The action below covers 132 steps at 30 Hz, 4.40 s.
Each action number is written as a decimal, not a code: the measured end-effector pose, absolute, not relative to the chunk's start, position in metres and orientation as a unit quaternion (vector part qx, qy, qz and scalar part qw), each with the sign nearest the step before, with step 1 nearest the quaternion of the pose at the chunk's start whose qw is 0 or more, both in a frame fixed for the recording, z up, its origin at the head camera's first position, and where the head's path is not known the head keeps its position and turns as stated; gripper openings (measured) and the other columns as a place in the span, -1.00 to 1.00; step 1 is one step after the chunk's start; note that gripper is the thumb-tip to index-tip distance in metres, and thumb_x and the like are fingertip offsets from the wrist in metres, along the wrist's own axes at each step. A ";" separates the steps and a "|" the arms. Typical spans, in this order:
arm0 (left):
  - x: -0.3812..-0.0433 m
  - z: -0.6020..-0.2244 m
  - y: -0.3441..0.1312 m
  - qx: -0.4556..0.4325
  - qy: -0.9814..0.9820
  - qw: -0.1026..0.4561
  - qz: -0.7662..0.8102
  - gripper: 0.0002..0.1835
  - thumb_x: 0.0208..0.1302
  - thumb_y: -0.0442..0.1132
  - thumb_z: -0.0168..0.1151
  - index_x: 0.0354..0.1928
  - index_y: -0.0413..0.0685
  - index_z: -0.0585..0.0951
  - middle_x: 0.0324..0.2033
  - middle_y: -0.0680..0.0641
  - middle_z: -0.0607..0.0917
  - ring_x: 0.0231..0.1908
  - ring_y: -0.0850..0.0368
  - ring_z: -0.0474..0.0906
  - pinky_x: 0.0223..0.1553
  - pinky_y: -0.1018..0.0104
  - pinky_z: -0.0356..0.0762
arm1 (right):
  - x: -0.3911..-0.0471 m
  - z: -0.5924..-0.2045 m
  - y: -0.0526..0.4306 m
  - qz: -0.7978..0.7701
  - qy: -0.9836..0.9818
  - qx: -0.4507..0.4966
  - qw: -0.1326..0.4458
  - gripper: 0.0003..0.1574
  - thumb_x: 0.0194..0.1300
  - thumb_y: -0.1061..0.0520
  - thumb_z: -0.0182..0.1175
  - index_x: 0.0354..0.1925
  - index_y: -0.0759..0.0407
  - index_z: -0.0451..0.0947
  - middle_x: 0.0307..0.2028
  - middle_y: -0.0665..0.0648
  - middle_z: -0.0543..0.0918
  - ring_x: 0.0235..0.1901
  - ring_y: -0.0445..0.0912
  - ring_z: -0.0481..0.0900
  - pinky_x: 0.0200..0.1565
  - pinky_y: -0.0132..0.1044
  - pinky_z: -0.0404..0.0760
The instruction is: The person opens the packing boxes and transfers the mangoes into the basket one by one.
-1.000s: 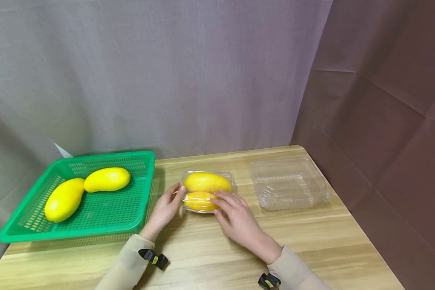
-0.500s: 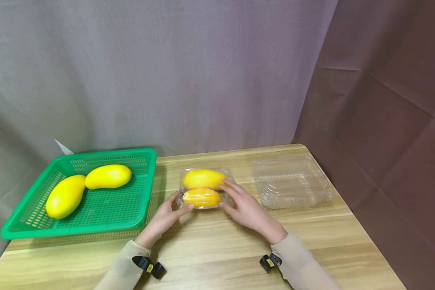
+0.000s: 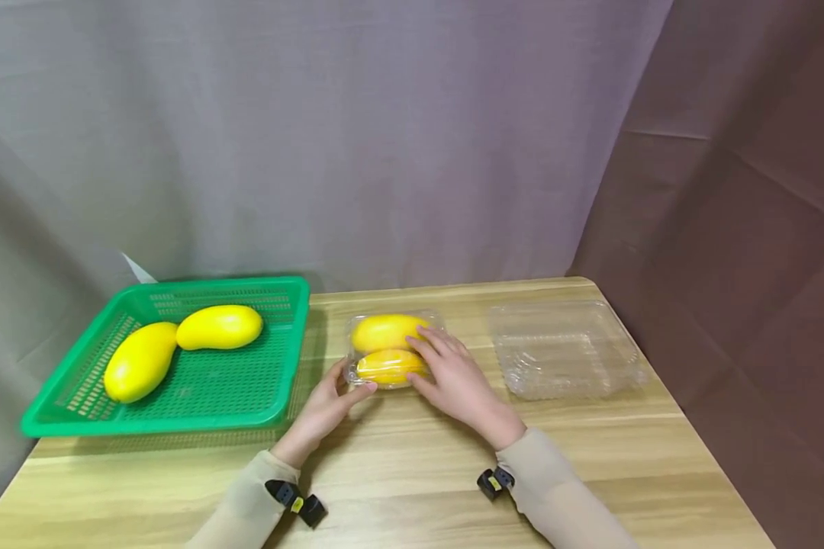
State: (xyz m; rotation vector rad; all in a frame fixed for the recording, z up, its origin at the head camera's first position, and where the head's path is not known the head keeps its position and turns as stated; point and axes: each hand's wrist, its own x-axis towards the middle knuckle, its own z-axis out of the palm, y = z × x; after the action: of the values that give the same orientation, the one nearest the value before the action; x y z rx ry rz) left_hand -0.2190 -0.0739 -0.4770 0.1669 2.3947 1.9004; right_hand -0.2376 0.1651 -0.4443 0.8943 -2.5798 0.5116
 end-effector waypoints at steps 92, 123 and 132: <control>-0.222 -0.476 -0.071 0.024 0.768 0.043 0.639 -0.42 0.22 -0.07 0.15 0.25 -0.12 0.30 0.16 -0.18 0.43 0.18 -0.04 0.32 0.12 0.02 0.31 | -0.262 -0.448 0.122 -0.088 -0.816 0.484 0.304 -0.40 0.40 0.02 -0.15 0.29 0.28 0.26 0.21 0.30 0.37 0.19 0.12 0.33 0.18 0.06 0.26; -0.222 -0.473 -0.075 0.014 0.761 0.044 0.647 -0.39 0.22 -0.08 0.16 0.27 -0.12 0.28 0.13 -0.20 0.45 0.13 -0.04 0.35 -0.06 0.18 0.41 | -0.260 -0.443 0.112 -0.131 -0.826 0.475 0.273 -0.39 0.30 0.23 -0.10 0.31 0.31 0.19 0.24 0.35 0.31 0.21 0.17 0.30 0.15 0.11 0.28; -0.222 -0.472 -0.073 0.014 0.767 0.048 0.639 -0.29 0.23 -0.01 0.17 0.33 -0.16 0.20 0.27 -0.22 0.28 0.21 -0.09 0.27 0.10 0.02 0.34 | -0.269 -0.429 0.112 0.024 -0.862 0.449 0.236 -0.46 0.44 0.06 -0.07 0.25 0.34 0.23 0.19 0.31 0.39 0.19 0.12 0.34 0.15 0.05 0.31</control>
State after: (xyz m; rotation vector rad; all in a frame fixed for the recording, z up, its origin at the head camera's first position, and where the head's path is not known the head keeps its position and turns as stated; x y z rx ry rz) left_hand -0.2221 -0.0732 -0.4722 0.0435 2.3389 1.9489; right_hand -0.2694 0.1123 -0.4294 1.2311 -2.3635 0.0669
